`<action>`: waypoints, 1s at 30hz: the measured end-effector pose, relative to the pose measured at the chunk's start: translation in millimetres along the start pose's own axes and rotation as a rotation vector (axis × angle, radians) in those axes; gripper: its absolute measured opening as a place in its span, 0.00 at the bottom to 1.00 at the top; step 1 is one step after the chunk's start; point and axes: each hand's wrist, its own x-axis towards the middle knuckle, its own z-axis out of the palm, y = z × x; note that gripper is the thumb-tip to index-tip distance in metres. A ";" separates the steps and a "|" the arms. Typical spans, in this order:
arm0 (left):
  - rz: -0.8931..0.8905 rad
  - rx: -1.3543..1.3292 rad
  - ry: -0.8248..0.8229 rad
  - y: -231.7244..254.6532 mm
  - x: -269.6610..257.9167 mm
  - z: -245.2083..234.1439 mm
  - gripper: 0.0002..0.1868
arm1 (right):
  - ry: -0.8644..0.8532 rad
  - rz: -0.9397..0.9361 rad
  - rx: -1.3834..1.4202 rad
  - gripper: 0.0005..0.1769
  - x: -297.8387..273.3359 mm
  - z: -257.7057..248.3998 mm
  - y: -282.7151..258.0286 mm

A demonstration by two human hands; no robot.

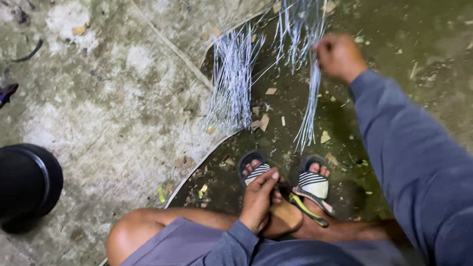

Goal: The person sits on the floor and repeatedly cuts thin metal wires into short segments using pliers. The cut pieces are dropped onto the floor, forming a growing pile of wire segments.

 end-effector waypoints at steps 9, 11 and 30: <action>0.365 0.497 0.194 28.1 16.8 -11.9 0.20 | -0.151 0.141 -0.301 0.14 -19.7 34.5 101.4; 0.413 0.485 0.235 56.5 22.5 -20.7 0.21 | -0.465 0.445 -0.473 0.24 -60.0 61.7 130.0; 0.455 1.180 0.816 119.1 130.6 -132.1 0.16 | -0.319 0.657 -0.016 0.11 -189.3 104.1 84.4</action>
